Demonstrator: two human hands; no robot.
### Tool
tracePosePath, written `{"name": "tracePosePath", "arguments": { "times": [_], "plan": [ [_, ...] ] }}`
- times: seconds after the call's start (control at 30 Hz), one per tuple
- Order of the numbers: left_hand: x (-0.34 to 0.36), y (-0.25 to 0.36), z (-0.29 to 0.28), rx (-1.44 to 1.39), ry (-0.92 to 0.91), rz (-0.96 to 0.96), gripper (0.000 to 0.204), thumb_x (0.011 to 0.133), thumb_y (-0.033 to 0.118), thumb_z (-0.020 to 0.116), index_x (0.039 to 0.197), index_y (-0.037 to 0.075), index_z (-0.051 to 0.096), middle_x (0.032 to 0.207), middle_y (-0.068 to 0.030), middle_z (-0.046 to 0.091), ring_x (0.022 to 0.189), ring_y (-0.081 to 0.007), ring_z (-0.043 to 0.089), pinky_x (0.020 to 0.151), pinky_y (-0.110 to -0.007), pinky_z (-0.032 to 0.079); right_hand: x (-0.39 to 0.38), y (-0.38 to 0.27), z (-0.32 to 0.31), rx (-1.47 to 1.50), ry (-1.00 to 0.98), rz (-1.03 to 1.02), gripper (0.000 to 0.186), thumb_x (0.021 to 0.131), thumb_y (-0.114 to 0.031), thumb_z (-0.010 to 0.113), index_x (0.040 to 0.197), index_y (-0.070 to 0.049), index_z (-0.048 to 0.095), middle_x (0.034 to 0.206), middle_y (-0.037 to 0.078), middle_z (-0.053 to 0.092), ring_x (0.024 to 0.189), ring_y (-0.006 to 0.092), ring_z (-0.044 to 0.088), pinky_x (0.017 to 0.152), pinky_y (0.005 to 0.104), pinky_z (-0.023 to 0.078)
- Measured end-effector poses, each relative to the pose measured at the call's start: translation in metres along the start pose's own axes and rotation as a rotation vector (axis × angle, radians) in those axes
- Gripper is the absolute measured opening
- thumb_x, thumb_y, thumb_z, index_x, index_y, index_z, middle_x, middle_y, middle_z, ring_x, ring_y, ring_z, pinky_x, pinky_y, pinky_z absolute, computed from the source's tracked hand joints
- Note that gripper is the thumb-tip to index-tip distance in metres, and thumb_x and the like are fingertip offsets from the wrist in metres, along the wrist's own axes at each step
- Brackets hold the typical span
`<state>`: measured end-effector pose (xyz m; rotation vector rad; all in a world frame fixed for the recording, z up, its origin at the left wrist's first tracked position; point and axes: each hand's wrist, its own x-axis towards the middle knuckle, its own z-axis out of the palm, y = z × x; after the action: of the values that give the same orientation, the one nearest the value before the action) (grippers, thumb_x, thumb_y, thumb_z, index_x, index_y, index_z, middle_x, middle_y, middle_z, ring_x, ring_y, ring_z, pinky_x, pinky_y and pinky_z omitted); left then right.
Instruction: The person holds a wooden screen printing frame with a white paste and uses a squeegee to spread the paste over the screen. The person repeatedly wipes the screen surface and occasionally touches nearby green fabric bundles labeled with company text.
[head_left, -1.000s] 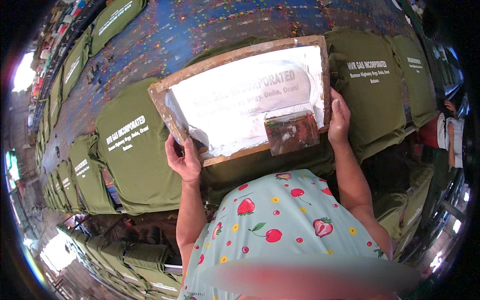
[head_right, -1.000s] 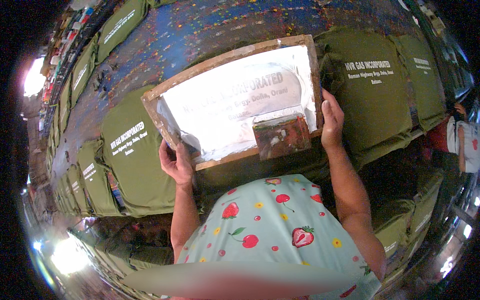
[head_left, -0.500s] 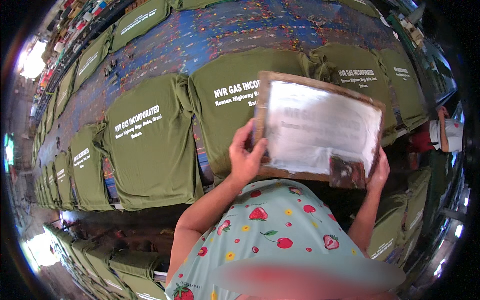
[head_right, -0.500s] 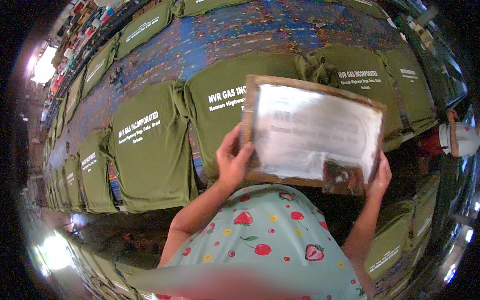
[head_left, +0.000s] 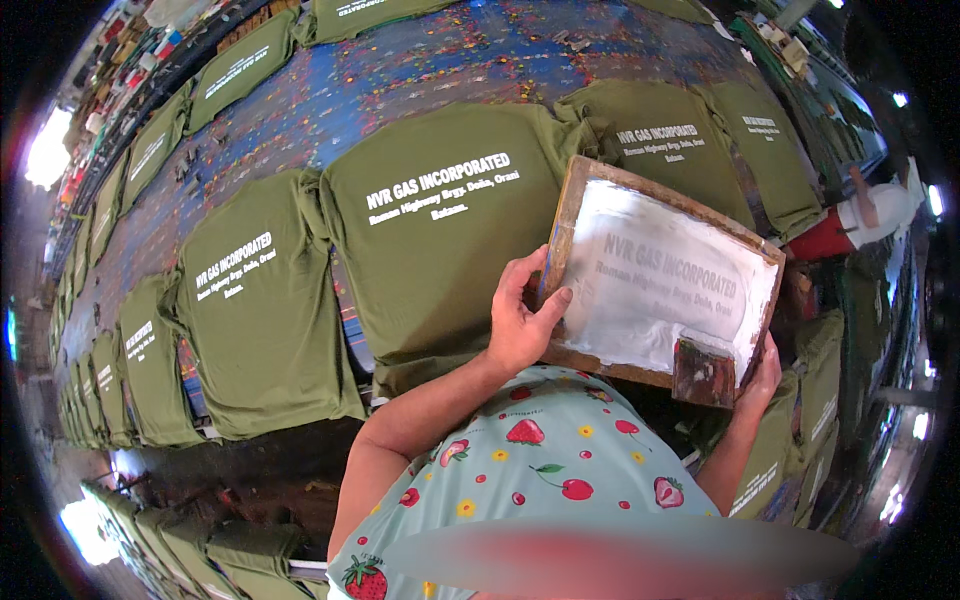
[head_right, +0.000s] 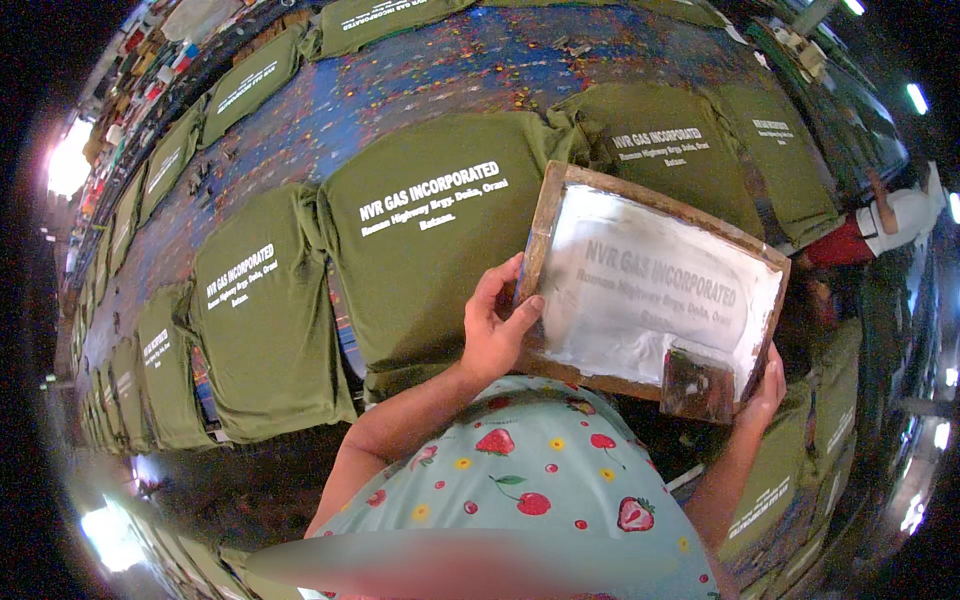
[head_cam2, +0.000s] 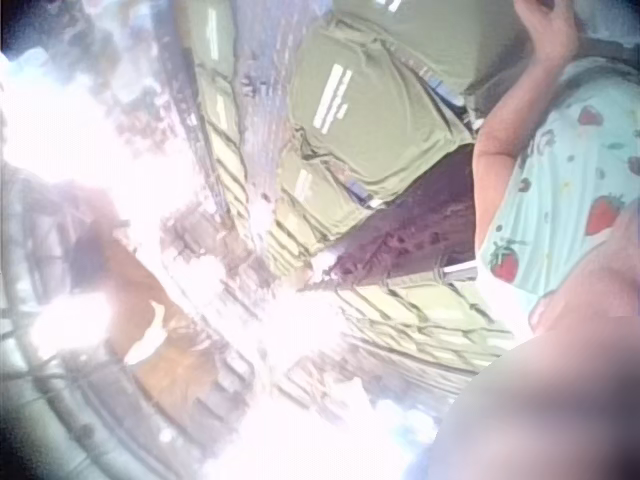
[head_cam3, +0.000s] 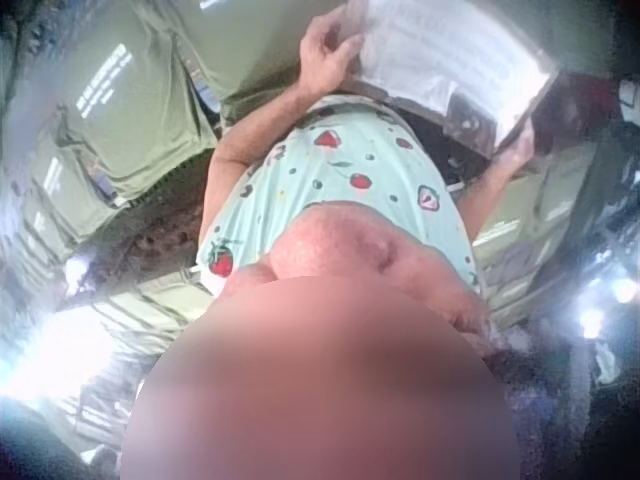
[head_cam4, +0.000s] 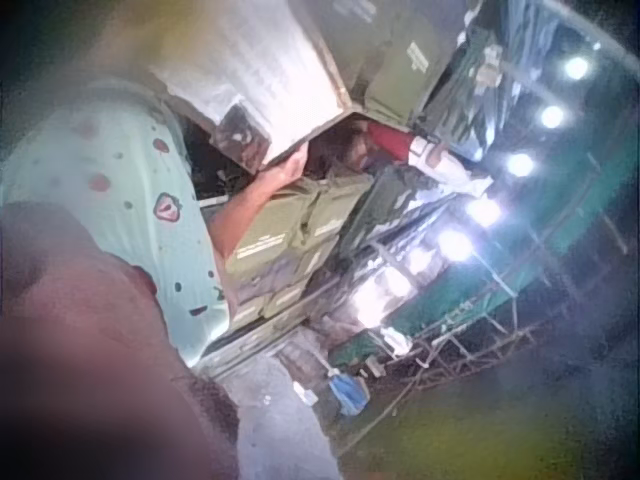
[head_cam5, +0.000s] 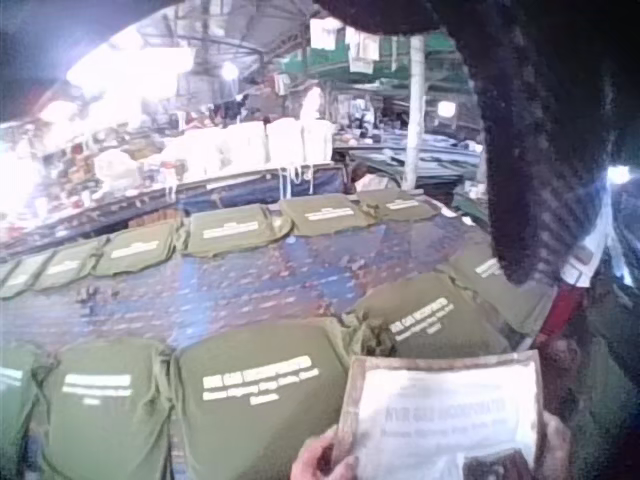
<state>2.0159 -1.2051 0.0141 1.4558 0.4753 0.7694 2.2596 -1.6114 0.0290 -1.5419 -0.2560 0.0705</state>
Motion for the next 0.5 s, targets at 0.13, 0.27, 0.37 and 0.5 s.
{"name": "tracePosePath", "arguments": {
  "times": [0.13, 0.27, 0.37, 0.5],
  "plan": [
    [0.032, -0.015, 0.056, -0.121, 0.074, 0.013, 0.060, 0.096, 0.008, 0.082, 0.151, -0.001, 0.061, 0.122, -0.0104, 0.063, 0.111, -0.0203, 0.062, 0.099, -0.035, 0.052, 0.086, 0.031, -0.022, 0.081, -0.071, 0.006, 0.064, 0.114, -0.039, 0.057, 0.155, 0.011, 0.057, 0.149, 0.020, 0.066, 0.135, 0.0331, 0.064, 0.119, 0.0471, 0.047],
    [0.059, -0.029, 0.128, -0.035, 0.178, 0.077, 0.059, 0.097, 0.007, 0.082, 0.151, -0.002, 0.061, 0.124, -0.0092, 0.063, 0.115, -0.0183, 0.061, 0.104, -0.034, 0.051, 0.191, 0.058, -0.049, 0.063, -0.158, -0.006, 0.065, 0.114, -0.037, 0.055, 0.157, 0.011, 0.054, 0.152, 0.022, 0.064, 0.136, 0.0329, 0.063, 0.119, 0.0473, 0.046],
    [0.066, -0.034, 0.179, -0.065, 0.216, -0.023, 0.059, 0.100, 0.009, 0.081, 0.153, -0.002, 0.058, 0.136, -0.0072, 0.065, 0.125, -0.0166, 0.061, 0.113, -0.035, 0.048, 0.258, 0.071, -0.076, 0.009, -0.213, 0.006, 0.064, 0.115, -0.037, 0.053, 0.157, 0.011, 0.054, 0.154, 0.022, 0.062, 0.139, 0.0336, 0.061, 0.122, 0.0467, 0.043],
    [0.071, -0.034, 0.229, -0.031, 0.259, -0.042, 0.061, 0.100, 0.009, 0.081, 0.155, -0.001, 0.056, 0.132, -0.0055, 0.061, 0.119, -0.0154, 0.059, 0.107, -0.033, 0.048, 0.319, 0.082, -0.102, 0.100, -0.290, 0.074, 0.062, 0.115, -0.035, 0.052, 0.157, 0.011, 0.055, 0.155, 0.022, 0.062, 0.141, 0.0343, 0.060, 0.124, 0.0471, 0.041]
  ]
}}
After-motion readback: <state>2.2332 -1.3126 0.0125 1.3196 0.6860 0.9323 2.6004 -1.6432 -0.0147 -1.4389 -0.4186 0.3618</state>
